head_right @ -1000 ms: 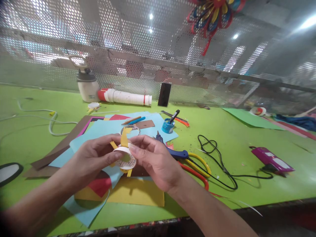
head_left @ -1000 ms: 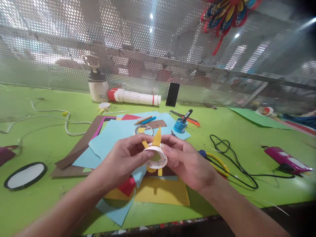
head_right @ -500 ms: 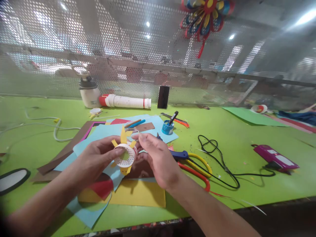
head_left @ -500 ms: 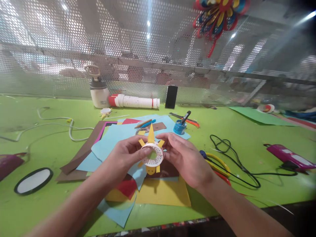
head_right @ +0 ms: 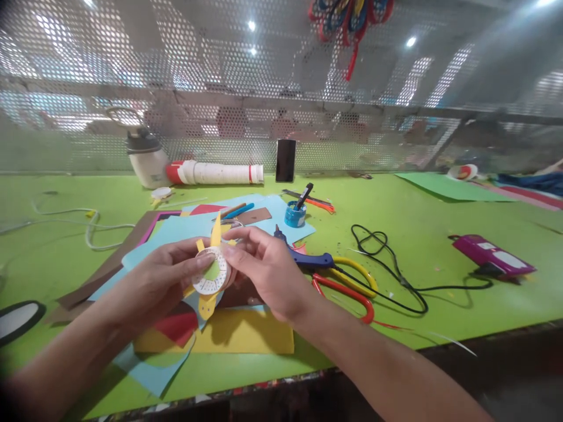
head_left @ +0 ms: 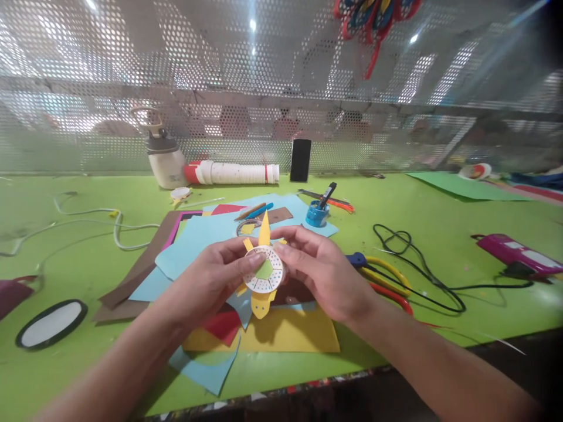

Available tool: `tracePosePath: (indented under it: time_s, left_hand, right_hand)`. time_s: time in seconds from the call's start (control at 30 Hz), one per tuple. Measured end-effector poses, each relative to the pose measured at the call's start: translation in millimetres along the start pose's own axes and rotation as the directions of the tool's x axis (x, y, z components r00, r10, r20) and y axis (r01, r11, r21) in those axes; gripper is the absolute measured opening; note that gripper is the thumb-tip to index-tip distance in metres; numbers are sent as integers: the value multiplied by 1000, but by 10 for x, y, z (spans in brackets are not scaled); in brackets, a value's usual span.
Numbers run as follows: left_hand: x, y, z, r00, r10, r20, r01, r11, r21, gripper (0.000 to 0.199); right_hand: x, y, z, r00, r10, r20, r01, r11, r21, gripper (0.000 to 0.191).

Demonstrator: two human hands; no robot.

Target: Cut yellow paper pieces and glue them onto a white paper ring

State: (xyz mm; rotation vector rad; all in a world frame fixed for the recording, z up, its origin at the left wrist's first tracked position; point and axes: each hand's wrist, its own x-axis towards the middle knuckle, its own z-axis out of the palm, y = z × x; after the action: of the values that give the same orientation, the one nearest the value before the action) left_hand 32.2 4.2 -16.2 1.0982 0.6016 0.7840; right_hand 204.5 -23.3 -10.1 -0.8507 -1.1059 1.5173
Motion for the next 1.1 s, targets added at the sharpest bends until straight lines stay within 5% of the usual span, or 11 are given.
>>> tracePosePath:
  time_s: [0.2,0.33,0.4,0.53,0.6,0.67,0.9,1.1]
  left_hand:
    - [12,41,18,997,-59,-42,58,998,-25,23]
    - [22,52,-1,990,-72,-119,62,994,-89,24]
    - [26,51,-15,986,-71,-153,55,993,-106,23]
    - [27,35,-38,986,-42,-163,29,996,-86,23]
    - [27,25,-48,990,-21,-137,9,996,-87,24]
    - [25,19,-56,992,0,-128,-11,996,-89,24]
    - [39,31,-24,978,18,-207,-46,990,-132,18]
    - [81,11,-11,958,12,-286,-63,983,-173,9]
  right_hand:
    - [51,31,-25,999,-32,-15,32,999,14,16]
    - [37,3,-79,969,-214,-127,172,945,-279,18]
    - [5,-24,-91,905,-418,-80,323,796,-513,19]
    - [-55,-17,-76,691,-678,252,567,293,-769,34]
    - [-61,23,-67,660,-656,366,588,148,-795,42]
    - [-55,63,-66,679,-608,411,565,76,-822,46]
    - [-46,126,-59,722,-542,430,503,-16,-864,50]
    - [23,236,-75,758,-536,371,529,173,-831,46]
